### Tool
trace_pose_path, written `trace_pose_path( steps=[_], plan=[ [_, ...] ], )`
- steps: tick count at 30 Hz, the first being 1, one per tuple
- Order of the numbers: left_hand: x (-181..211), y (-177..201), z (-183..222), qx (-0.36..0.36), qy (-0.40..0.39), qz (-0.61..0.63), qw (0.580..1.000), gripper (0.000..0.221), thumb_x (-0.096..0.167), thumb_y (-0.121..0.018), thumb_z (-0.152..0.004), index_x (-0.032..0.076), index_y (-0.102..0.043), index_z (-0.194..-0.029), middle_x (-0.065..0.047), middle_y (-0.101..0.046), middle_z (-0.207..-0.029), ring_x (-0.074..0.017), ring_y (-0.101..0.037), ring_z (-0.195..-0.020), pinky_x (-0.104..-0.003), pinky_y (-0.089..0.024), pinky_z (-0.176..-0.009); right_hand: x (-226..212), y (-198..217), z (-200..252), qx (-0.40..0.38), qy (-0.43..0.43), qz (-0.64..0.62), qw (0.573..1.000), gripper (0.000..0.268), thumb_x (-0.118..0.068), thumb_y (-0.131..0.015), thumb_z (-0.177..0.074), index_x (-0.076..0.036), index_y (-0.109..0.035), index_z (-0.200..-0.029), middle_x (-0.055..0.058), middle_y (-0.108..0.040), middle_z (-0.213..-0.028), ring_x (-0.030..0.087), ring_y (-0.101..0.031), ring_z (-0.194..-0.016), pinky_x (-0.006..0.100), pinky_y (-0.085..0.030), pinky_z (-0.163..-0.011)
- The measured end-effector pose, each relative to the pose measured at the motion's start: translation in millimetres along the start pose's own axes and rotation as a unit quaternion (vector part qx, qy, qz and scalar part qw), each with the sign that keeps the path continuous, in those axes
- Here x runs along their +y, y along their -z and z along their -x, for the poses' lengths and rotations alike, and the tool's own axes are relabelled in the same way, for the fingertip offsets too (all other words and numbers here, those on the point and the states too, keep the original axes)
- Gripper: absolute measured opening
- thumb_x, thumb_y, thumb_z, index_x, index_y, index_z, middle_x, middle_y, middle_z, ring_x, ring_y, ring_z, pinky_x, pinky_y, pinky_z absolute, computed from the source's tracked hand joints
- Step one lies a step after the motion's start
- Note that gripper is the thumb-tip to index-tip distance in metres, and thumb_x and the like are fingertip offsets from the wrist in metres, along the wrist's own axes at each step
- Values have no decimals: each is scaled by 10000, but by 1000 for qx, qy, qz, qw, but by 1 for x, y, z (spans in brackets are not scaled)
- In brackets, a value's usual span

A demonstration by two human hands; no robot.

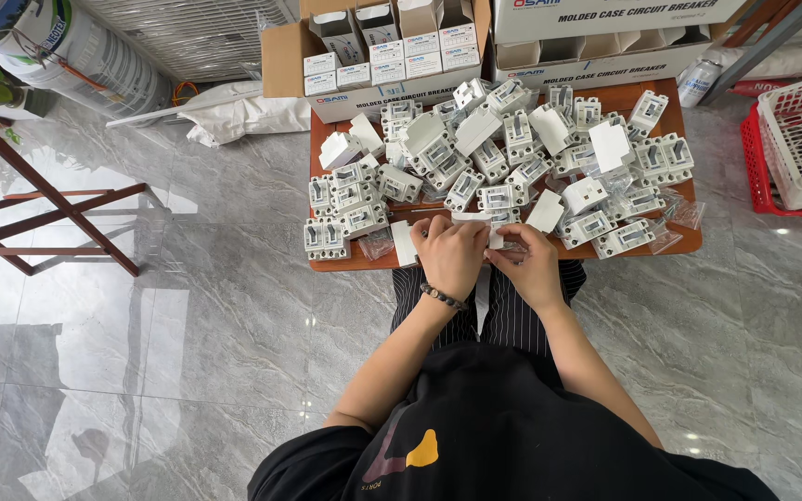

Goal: The person picks up circuit breakers from a table and places them into cardboard boxes.

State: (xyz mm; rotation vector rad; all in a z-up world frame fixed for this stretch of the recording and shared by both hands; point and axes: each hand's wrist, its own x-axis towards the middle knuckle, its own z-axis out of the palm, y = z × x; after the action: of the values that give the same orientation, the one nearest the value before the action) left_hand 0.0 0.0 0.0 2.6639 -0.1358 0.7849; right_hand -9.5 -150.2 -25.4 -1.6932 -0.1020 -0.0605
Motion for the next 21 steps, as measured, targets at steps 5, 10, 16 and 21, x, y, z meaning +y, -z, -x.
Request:
trace_pose_path(
  steps=[5, 10, 16, 21],
  plan=[
    [0, -16, 12, 25, -27, -15, 999, 132, 314, -785, -905, 210, -749, -833, 24, -667, -590, -158, -606, -840, -558, -301, -1115, 2, 0, 0, 0, 1, -6, 1000, 344, 0, -843, -868, 42, -667, -1161, 210, -635, -1093, 456, -688, -1095, 417, -648, -802],
    [1, 1, 7, 63, -67, -27, 995, 249, 356, -790, -889, 178, -729, -726, -20, -674, -984, -275, -536, -1029, -659, -292, -1109, 0, -1, 0, -1, 8, -6, 1000, 350, 24, -817, -887, 29, -658, -1199, 208, -643, -1068, 460, -681, -1082, 412, -649, -803],
    [-9, 0, 26, 11, -69, 1, 998, 430, 506, -586, -1010, 176, -789, -823, -86, -550, -1448, -355, -374, -1377, -740, -23, -1185, 4, -2, 2, 12, 31, -3, 999, 344, -16, -820, -895, 34, -661, -1196, 219, -650, -1113, 434, -701, -1084, 412, -654, -788],
    [-30, -2, 35, 37, -60, 119, 990, 386, 453, -592, -1027, 170, -668, -1278, -124, -519, -1447, -360, -449, -1362, -637, -180, -1225, 11, -6, 3, 33, 71, -16, 997, 520, 32, -842, -856, 45, -593, -1313, 236, -658, -1098, 356, -736, -993, 390, -646, -736]
  ],
)
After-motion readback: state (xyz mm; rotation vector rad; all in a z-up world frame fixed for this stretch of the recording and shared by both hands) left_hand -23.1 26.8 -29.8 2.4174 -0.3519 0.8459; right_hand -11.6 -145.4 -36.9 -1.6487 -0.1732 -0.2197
